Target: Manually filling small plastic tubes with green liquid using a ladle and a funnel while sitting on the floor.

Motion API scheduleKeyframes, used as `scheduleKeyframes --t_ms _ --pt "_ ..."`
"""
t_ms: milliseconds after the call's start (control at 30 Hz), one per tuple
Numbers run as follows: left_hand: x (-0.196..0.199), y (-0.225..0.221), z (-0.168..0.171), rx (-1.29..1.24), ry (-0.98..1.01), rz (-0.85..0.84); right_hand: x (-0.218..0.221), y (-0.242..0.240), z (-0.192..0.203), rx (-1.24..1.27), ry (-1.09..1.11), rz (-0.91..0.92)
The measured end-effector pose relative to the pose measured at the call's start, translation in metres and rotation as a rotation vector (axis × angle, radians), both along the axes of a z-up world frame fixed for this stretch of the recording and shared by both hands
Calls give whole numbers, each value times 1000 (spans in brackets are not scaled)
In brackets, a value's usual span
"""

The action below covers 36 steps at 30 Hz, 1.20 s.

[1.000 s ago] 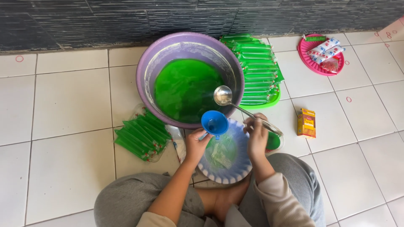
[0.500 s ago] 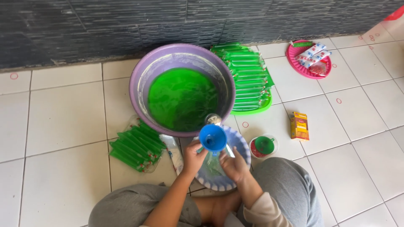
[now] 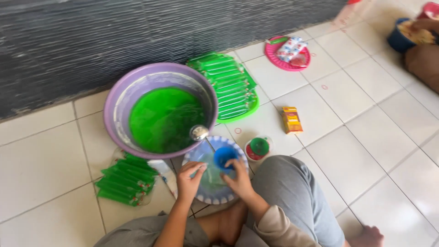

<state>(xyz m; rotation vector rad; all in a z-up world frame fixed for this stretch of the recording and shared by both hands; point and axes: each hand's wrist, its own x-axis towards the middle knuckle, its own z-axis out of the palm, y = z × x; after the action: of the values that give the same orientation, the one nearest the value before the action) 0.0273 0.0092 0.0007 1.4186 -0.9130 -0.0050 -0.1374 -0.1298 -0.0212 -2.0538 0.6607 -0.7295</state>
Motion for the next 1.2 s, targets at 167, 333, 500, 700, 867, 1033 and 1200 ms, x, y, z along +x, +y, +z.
scheduleKeyframes --t_ms 167,333,500,700,867,1033,1200 --pt "-10 6 -9 70 32 -10 10 34 40 -96 188 17" --pt "-33 16 21 142 120 -49 32 57 -3 -122 -249 52" --pt "-25 24 32 203 -30 -139 38 50 12 -48 -412 29" --pt "8 42 38 311 -310 -141 40 26 21 -31 -417 139" --pt "-9 26 48 173 -200 -308 37 37 61 -17 -354 326" --pt "-12 20 60 47 -26 -488 34 17 69 62 -304 471" --pt "-12 9 46 143 -30 -459 27 7 88 355 -239 727"
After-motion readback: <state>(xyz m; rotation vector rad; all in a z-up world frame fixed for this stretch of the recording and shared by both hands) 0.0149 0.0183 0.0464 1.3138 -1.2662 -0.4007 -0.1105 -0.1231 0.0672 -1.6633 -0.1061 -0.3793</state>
